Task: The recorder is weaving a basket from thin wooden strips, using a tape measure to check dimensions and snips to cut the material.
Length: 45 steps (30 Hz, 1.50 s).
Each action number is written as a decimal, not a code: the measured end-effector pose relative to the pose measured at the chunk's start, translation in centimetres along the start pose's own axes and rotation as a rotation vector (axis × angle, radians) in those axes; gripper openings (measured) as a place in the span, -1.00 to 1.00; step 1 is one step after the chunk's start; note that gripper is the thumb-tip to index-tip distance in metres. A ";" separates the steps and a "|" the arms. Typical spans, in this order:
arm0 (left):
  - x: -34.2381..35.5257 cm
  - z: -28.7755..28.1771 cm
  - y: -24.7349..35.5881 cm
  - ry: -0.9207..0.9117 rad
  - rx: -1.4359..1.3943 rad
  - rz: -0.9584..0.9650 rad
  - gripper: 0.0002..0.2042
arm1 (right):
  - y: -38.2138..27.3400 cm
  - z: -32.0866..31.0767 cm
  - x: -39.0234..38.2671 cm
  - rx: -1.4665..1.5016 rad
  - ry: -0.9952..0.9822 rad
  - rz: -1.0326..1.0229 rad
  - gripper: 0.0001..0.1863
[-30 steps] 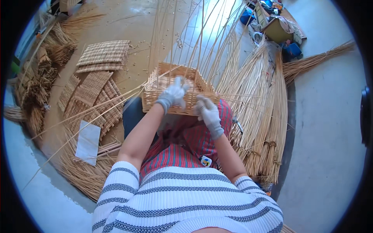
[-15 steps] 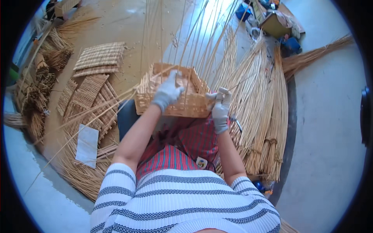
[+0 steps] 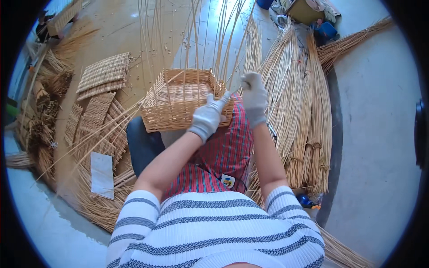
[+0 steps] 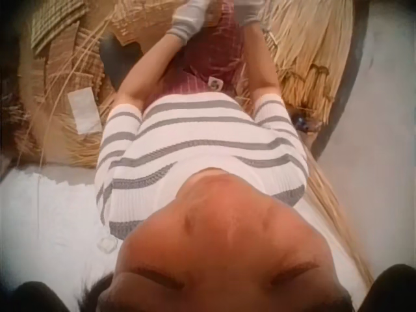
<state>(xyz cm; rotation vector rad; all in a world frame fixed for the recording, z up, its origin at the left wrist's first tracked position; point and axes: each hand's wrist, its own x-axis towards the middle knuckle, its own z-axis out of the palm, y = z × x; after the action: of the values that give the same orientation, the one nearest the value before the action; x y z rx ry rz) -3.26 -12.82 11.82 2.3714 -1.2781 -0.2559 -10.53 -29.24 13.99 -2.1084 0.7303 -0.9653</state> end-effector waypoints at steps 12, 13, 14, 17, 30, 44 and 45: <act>-1.0 1.5 -2.1 0.016 -0.063 0.027 -0.39 | 6.1 -3.9 -2.4 0.269 0.239 0.315 -0.72; -1.7 1.3 -1.9 0.085 -0.160 0.038 -0.40 | 6.3 -4.8 -2.1 -0.179 0.199 0.210 -0.72; -2.6 1.1 -2.4 0.161 -0.248 0.043 -0.40 | 4.9 -6.1 -2.1 -0.502 -0.051 0.252 -0.72; -5.8 3.5 -8.3 0.405 -0.743 -0.003 -0.62 | 2.5 -7.4 -4.0 -0.709 -0.065 0.081 -0.82; -13.6 -2.1 -23.5 0.461 -1.706 -0.288 -0.70 | -17.8 17.9 -14.2 -0.166 -0.767 -0.776 -0.83; -7.4 -1.9 -24.6 0.209 -1.414 -0.013 -0.66 | -7.0 12.9 -12.8 0.780 -0.353 0.718 -0.78; -7.0 -1.1 -24.6 0.260 -1.360 -0.030 -0.68 | -5.4 14.0 -12.5 0.712 -0.278 0.695 -0.75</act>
<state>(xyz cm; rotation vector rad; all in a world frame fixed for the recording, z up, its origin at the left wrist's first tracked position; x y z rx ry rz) 11.69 5.18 1.34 1.1783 -0.5655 -0.5677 -5.29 -12.09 6.30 -1.1945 0.7506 -0.4298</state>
